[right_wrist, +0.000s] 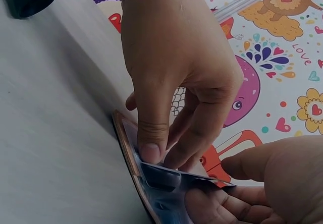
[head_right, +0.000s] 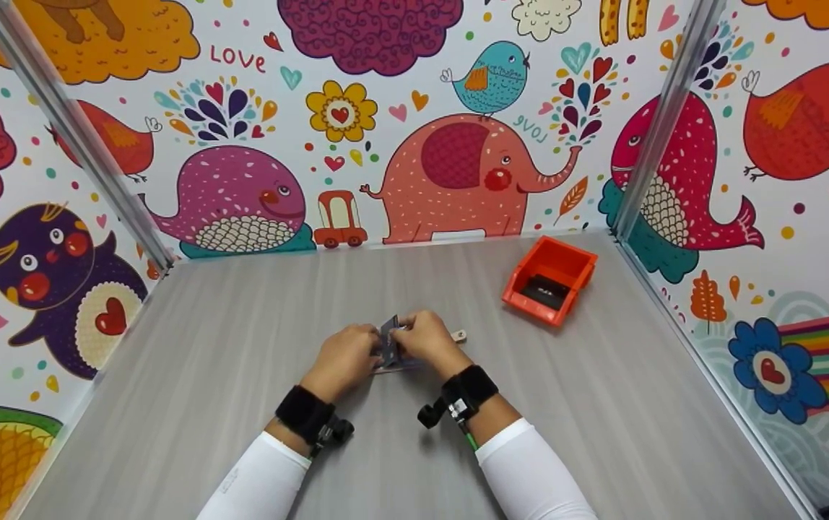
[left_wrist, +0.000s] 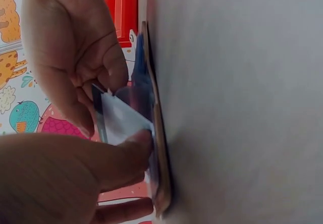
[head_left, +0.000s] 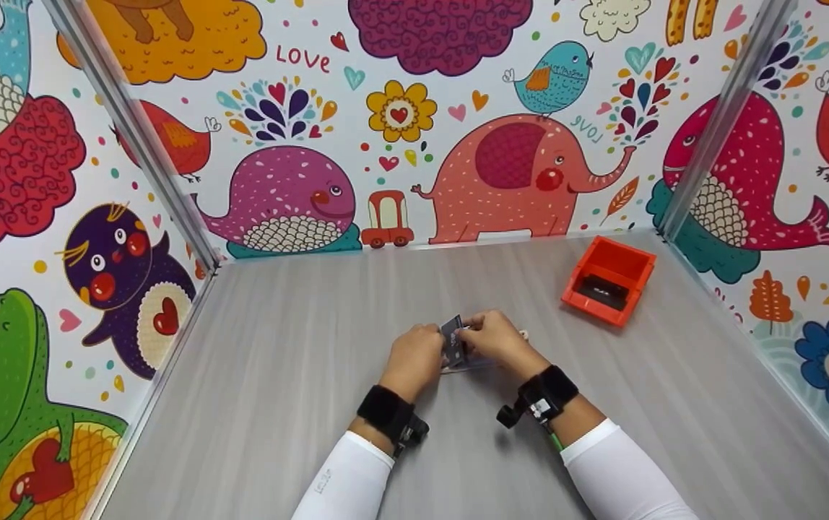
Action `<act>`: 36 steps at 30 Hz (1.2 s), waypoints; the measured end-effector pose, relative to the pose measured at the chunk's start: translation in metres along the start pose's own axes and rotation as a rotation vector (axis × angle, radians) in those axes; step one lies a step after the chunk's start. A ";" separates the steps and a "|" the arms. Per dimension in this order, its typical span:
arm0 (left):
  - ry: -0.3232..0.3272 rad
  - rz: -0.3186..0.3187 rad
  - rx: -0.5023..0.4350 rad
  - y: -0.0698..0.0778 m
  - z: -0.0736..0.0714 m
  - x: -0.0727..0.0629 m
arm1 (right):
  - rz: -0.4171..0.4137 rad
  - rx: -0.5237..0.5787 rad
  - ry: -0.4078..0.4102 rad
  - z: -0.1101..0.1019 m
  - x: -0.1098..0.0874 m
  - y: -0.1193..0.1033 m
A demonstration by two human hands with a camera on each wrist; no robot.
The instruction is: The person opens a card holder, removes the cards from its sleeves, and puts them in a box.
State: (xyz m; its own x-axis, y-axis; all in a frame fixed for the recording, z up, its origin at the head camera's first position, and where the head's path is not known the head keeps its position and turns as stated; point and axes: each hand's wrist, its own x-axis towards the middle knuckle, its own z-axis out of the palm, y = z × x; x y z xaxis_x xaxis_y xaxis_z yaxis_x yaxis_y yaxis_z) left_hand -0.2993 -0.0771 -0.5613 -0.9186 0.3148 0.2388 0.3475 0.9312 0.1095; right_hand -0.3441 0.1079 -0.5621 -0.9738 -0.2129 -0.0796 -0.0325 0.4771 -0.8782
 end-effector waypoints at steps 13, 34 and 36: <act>-0.005 0.003 -0.032 0.000 0.000 -0.001 | 0.043 0.022 0.074 -0.010 0.001 -0.002; -0.006 -0.006 -0.033 0.001 -0.003 -0.003 | 0.049 -0.171 0.253 -0.106 0.000 -0.004; -0.007 -0.010 -0.033 0.001 -0.003 -0.003 | 0.034 -0.207 0.296 -0.117 -0.002 -0.003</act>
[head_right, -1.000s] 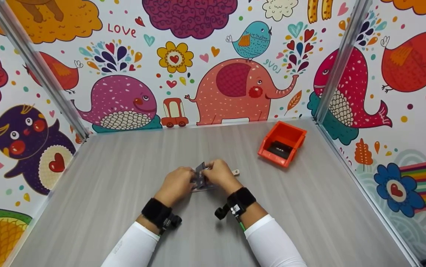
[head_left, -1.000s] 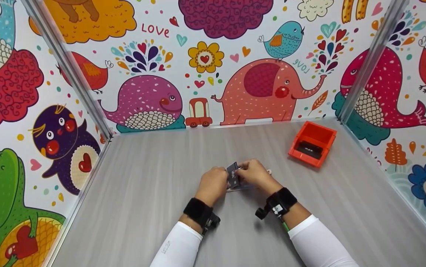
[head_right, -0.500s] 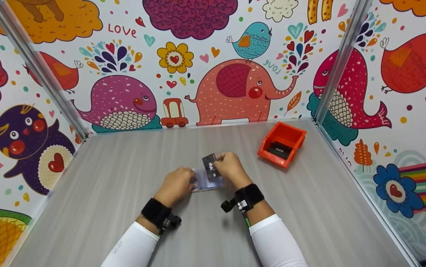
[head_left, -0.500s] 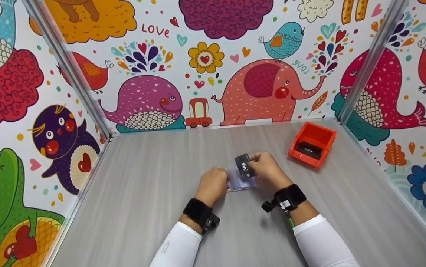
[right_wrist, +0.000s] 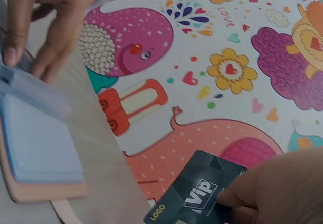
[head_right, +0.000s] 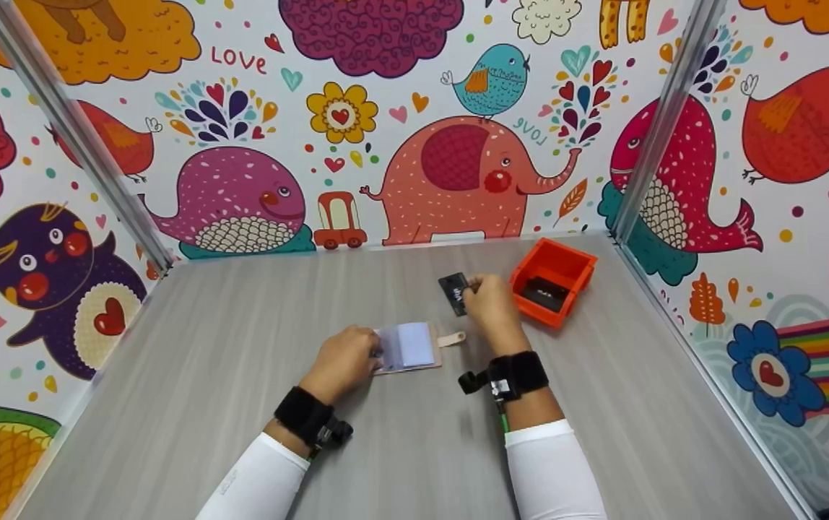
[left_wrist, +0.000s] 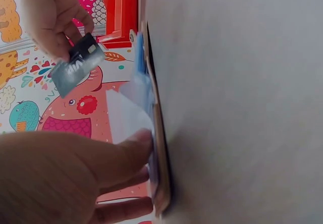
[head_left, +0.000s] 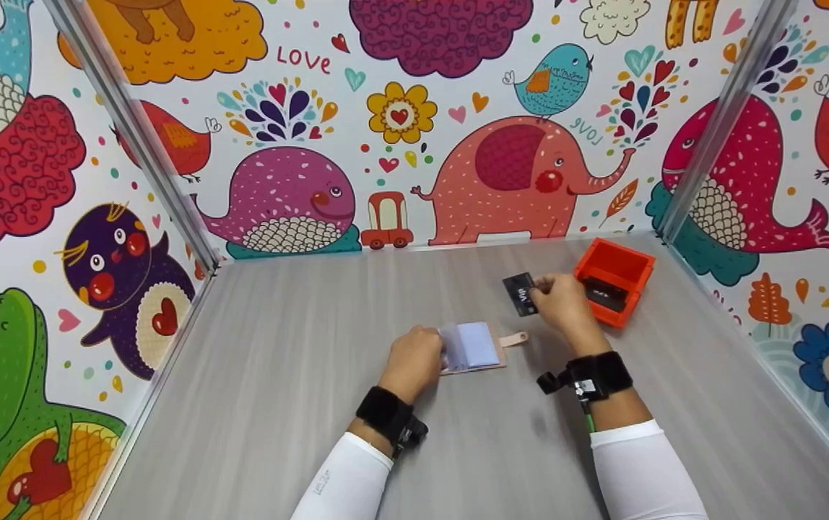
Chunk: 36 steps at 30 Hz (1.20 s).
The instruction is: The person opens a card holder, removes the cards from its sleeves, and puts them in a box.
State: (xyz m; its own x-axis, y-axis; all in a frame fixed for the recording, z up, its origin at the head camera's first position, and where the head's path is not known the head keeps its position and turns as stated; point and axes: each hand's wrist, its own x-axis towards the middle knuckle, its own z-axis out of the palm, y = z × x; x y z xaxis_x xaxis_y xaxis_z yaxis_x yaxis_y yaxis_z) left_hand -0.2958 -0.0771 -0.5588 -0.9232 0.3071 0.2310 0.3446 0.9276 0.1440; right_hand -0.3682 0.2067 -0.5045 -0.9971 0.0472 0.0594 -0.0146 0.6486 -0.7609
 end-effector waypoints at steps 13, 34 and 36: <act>-0.003 -0.005 -0.013 0.000 0.001 0.000 | 0.010 -0.099 0.232 -0.049 0.000 0.023; 0.012 0.000 -0.003 -0.001 0.001 -0.001 | 0.147 -0.223 0.279 -0.060 0.006 0.060; 0.005 -0.002 -0.007 -0.001 0.001 0.000 | 0.170 -0.233 0.256 -0.057 0.006 0.062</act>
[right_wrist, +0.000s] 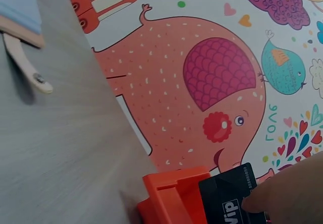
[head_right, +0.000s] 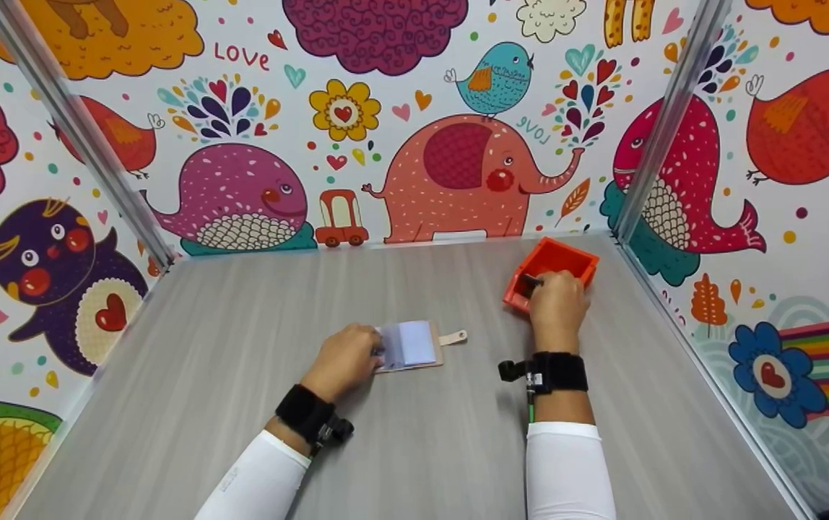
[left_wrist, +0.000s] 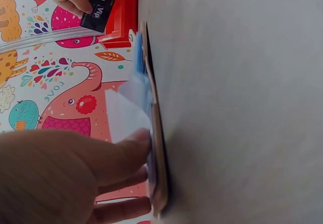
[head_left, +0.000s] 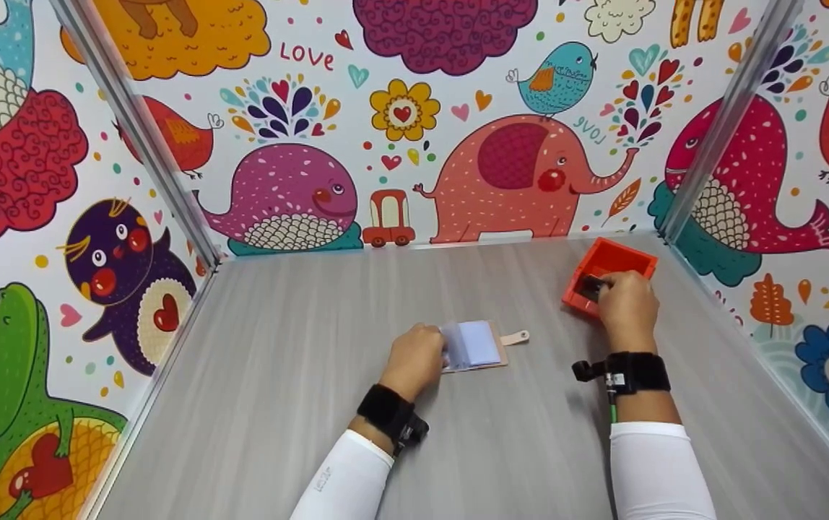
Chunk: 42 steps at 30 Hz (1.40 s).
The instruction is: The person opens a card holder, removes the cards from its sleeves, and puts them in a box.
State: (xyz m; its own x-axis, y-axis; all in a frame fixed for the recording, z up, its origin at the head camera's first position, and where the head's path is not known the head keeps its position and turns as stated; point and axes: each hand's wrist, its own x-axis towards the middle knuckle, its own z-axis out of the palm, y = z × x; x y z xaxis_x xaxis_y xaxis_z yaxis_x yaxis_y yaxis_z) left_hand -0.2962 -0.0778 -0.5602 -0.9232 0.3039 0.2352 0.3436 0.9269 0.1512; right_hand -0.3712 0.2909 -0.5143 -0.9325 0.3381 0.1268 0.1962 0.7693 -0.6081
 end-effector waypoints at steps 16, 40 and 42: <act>0.015 0.029 0.019 0.000 0.001 -0.001 | -0.172 -0.168 0.061 0.021 -0.002 0.014; 0.012 0.022 0.016 0.001 0.000 -0.001 | -0.238 -0.092 0.002 0.019 -0.011 -0.017; 0.012 0.021 0.015 0.001 0.001 -0.001 | -0.275 -0.052 -0.024 0.023 -0.016 -0.026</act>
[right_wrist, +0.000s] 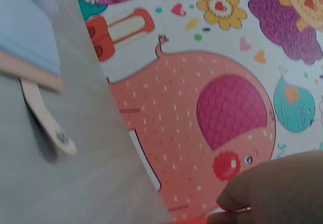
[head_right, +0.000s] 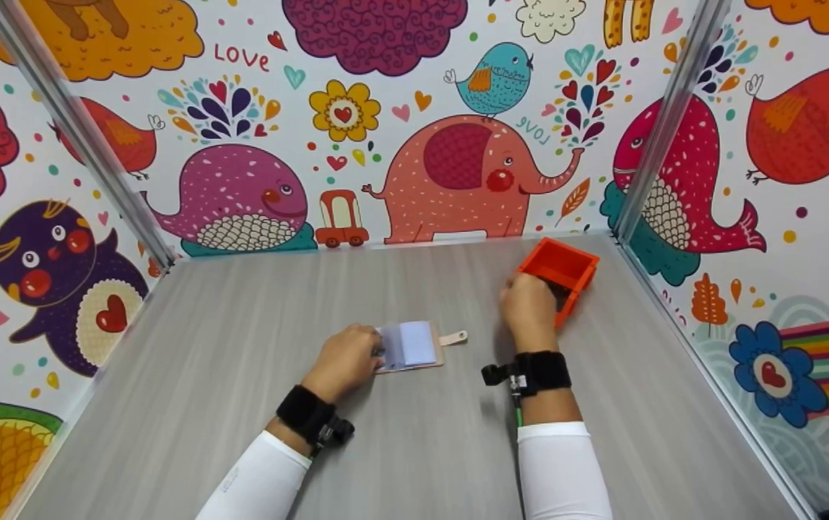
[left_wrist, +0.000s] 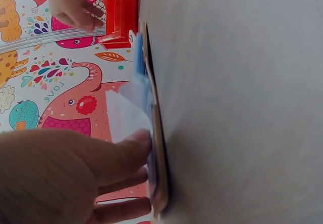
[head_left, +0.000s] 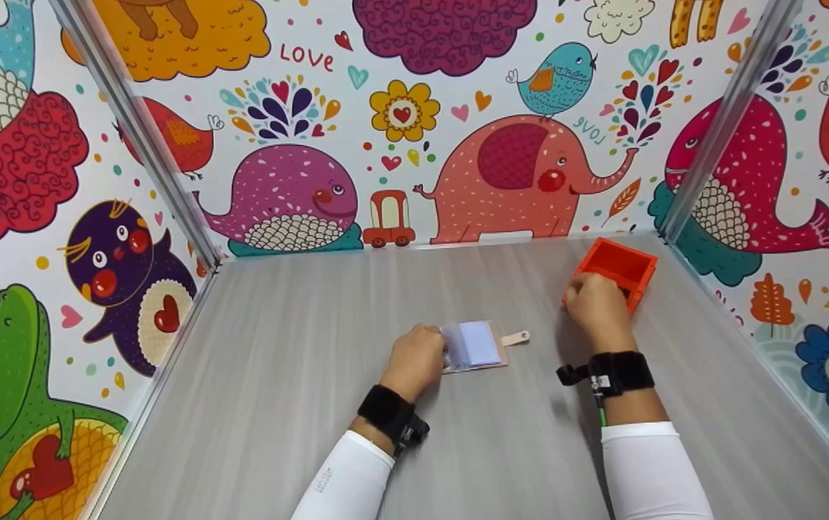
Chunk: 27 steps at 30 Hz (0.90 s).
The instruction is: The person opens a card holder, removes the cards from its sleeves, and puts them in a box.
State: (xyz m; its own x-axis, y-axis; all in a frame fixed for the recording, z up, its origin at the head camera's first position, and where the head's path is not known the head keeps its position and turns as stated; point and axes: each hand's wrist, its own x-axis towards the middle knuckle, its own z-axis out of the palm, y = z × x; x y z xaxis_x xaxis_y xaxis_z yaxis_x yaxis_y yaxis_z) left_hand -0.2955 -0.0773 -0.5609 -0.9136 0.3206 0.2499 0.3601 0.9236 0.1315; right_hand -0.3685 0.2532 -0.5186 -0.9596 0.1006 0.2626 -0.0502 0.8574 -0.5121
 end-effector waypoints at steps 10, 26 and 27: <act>-0.013 -0.002 0.011 -0.001 0.001 0.002 | -0.179 0.117 -0.312 0.039 -0.018 -0.058; -0.035 -0.013 0.006 0.000 -0.002 0.001 | -0.602 0.030 -0.479 0.078 -0.042 -0.076; -0.038 -0.016 0.007 0.000 -0.002 0.001 | -0.605 0.019 -0.482 0.078 -0.042 -0.075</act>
State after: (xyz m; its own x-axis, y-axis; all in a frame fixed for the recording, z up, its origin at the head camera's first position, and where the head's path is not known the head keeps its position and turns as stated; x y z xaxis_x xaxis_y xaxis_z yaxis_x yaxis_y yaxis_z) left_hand -0.2959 -0.0771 -0.5586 -0.9257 0.3137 0.2114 0.3446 0.9299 0.1288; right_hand -0.3456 0.1451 -0.5550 -0.7777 -0.6173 0.1189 -0.6052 0.6838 -0.4076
